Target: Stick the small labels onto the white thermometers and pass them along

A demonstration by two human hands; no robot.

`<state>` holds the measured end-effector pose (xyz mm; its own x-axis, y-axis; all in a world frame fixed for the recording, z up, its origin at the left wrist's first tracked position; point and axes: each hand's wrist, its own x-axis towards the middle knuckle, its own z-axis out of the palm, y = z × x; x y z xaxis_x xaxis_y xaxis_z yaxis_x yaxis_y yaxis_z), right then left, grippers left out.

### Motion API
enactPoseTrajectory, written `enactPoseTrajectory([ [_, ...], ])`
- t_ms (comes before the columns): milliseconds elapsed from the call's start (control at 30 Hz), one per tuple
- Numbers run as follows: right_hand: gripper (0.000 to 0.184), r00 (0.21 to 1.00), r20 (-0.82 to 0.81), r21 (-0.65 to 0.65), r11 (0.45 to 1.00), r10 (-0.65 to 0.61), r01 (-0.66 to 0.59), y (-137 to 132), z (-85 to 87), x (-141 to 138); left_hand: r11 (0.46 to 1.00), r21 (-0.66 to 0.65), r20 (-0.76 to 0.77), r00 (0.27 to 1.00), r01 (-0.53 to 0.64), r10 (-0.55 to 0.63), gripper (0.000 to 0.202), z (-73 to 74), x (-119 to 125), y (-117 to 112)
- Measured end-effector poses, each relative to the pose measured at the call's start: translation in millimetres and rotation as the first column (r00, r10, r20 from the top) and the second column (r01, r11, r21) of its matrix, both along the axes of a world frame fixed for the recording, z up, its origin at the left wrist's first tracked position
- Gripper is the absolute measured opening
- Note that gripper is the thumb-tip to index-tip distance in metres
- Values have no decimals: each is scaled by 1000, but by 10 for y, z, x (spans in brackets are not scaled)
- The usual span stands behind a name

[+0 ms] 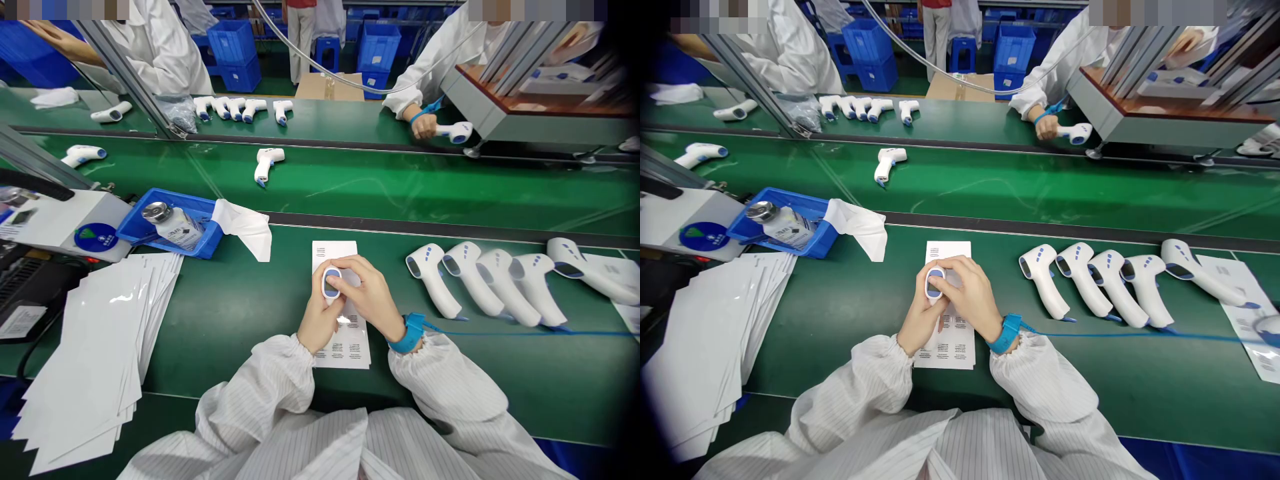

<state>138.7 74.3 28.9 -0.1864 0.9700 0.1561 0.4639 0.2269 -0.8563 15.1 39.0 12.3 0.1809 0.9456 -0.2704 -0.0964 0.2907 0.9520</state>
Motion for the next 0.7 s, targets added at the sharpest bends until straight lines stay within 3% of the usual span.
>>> enactPoseTrajectory([
  [67,12,997,48,48,997,-61,58,5,10,-15,1000,-3,13,1000,12,-12,64,3,5,6],
  [167,21,984,112,99,987,-139,128,45,6,-15,1000,-2,6,1000,30,-30,64,-1,11,9],
  [367,47,977,78,-29,979,-200,203,465,-28,-2,998,-64,-3,1000,-10,10,67,89,-85,-13],
  [433,42,983,120,-39,989,-140,145,688,-32,-96,997,-60,-3,999,-50,50,68,163,-180,-16],
  [533,16,975,209,-63,996,76,-65,1011,-72,-421,987,-65,-21,989,-146,145,70,281,-371,-17],
  [600,22,928,311,-75,979,206,-192,1171,-132,-727,972,-66,-42,973,-227,225,70,351,-513,-27],
  [700,25,875,389,-50,955,287,-291,1292,-247,-1175,942,-58,-68,942,-332,328,69,441,-725,-71],
])
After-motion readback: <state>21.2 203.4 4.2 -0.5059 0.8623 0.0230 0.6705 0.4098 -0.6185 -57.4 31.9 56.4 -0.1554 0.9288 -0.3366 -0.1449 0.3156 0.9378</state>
